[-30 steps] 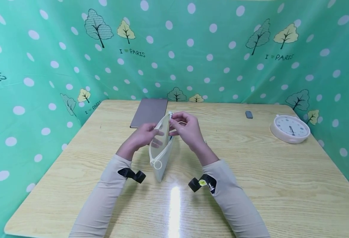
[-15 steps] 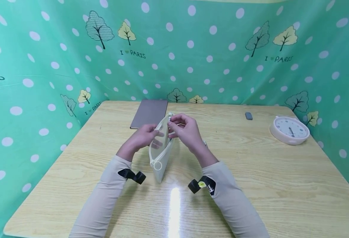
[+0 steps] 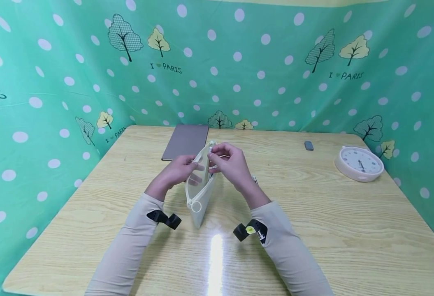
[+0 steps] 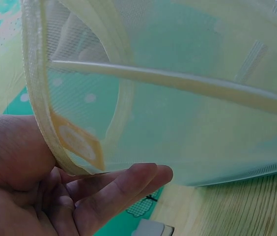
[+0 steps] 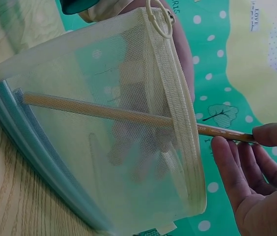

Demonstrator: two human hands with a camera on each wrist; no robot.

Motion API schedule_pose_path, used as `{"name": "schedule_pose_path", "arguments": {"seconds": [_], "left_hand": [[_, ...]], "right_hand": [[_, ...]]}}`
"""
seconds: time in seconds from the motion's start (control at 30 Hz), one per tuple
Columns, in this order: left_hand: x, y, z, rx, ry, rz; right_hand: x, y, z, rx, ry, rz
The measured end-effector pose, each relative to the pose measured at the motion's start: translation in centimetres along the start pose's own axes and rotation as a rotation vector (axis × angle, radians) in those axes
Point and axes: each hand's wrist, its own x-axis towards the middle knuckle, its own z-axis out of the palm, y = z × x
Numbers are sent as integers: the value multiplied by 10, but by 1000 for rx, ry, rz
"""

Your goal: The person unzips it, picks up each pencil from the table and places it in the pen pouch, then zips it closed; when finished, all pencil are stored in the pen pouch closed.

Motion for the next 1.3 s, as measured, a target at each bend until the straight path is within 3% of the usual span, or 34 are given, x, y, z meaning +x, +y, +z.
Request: {"name": "schedule_pose_path", "arguments": {"seconds": [0.27, 0.4, 0.53, 0.77, 0.93, 1.17, 1.3], "left_hand": [[-1, -2, 1, -15, 8, 3], [-1, -1, 1, -11, 8, -6], [-1, 0, 1, 15, 11, 2], [0, 3, 4, 43, 6, 19], [0, 3, 0, 83, -5, 20], [-5, 3, -9, 114, 3, 21], [-7, 2, -11, 99, 7, 15]], "right_hand": [[1, -1, 0, -48, -4, 3], [0, -7, -5, -160, -25, -1], [-3, -19, -16, -270, -44, -11], [-9, -35, -48, -337, -28, 4], [-5, -20, -74, -472, -101, 127], [19, 16, -105, -865, -272, 362], [24, 30, -111, -977, -325, 421]]}}
